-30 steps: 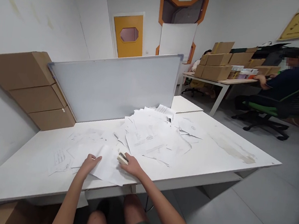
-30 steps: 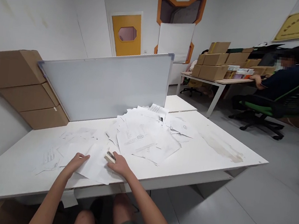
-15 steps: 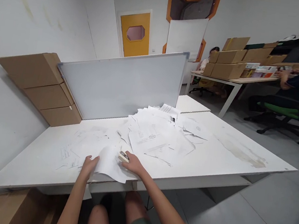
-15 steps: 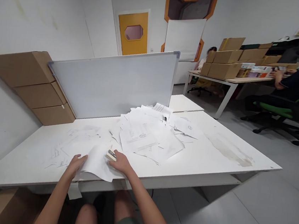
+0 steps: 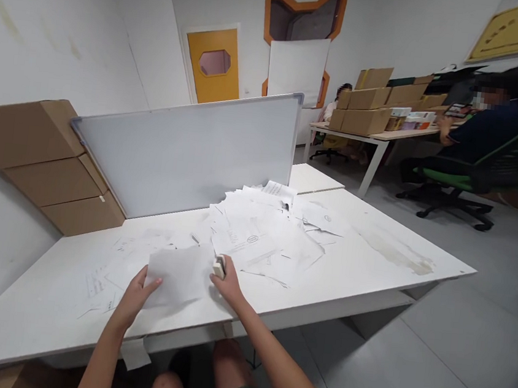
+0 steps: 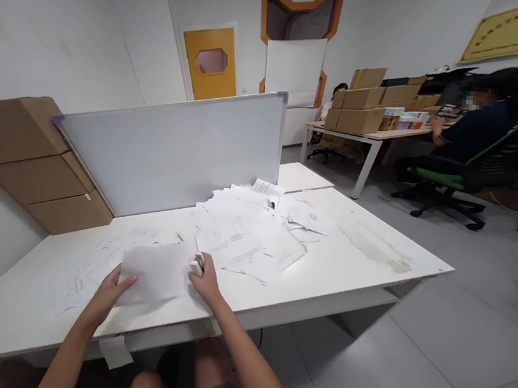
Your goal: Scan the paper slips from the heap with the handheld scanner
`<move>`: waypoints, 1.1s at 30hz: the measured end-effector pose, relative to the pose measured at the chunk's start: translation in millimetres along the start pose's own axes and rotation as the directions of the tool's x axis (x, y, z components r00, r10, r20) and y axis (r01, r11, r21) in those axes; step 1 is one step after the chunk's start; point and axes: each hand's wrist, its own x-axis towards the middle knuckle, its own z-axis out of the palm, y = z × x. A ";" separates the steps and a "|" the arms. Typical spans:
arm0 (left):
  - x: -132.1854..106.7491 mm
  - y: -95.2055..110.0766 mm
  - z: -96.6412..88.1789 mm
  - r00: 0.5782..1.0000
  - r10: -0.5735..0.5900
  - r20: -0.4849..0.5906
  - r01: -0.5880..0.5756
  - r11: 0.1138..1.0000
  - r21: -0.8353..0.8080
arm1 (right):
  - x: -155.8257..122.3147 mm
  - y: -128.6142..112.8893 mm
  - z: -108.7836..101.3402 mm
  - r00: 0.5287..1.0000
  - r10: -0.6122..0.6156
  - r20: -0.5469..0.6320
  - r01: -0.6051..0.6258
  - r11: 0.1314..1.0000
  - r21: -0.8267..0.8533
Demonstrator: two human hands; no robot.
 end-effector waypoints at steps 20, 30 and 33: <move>5.1 -37.5 39.0 0.980 -0.149 -0.134 0.069 0.878 -0.473 | 61.8 -26.9 -0.4 0.984 -0.001 0.177 -0.034 0.979 0.199; -6.4 -54.6 53.9 0.948 -0.264 -0.179 0.139 0.847 -0.512 | 10.2 -2.5 -3.7 0.968 0.138 0.211 -0.191 0.948 0.256; -2.4 -42.6 60.7 0.939 -0.272 -0.209 0.105 0.807 -0.581 | -4.6 -9.6 0.9 0.914 0.203 0.351 -0.307 0.911 0.275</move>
